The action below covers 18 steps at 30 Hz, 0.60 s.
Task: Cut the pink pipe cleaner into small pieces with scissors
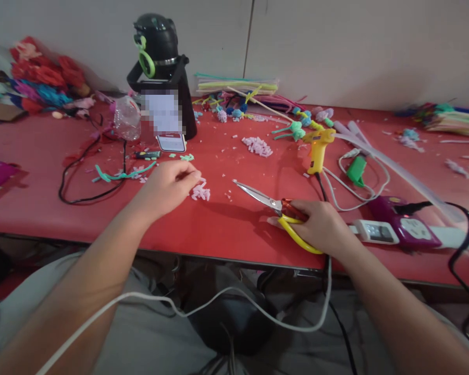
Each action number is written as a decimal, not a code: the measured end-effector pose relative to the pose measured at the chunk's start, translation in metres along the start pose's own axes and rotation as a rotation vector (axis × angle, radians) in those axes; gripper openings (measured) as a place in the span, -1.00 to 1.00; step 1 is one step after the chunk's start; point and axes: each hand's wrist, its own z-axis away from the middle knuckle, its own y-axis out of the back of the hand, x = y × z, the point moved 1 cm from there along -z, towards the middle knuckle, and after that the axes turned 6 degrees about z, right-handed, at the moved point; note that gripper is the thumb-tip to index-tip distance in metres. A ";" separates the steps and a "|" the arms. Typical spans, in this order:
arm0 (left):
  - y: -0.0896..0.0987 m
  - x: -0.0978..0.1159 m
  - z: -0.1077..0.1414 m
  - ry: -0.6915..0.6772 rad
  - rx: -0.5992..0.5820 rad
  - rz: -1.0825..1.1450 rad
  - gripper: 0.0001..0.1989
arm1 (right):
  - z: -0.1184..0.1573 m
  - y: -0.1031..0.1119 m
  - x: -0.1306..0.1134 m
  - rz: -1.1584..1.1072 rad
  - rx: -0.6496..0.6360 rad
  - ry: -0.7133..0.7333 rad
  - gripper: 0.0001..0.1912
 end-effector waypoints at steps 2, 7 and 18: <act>0.008 -0.007 -0.001 0.011 -0.048 -0.094 -0.80 | 0.000 -0.001 0.001 0.008 -0.004 0.005 -0.28; 0.010 -0.019 0.001 -0.001 -0.099 -0.192 -0.75 | 0.000 -0.001 0.000 0.023 0.006 0.016 -0.28; -0.008 0.005 -0.062 -0.173 -0.033 -0.259 -0.66 | 0.001 0.003 -0.011 0.043 -0.026 -0.052 -0.34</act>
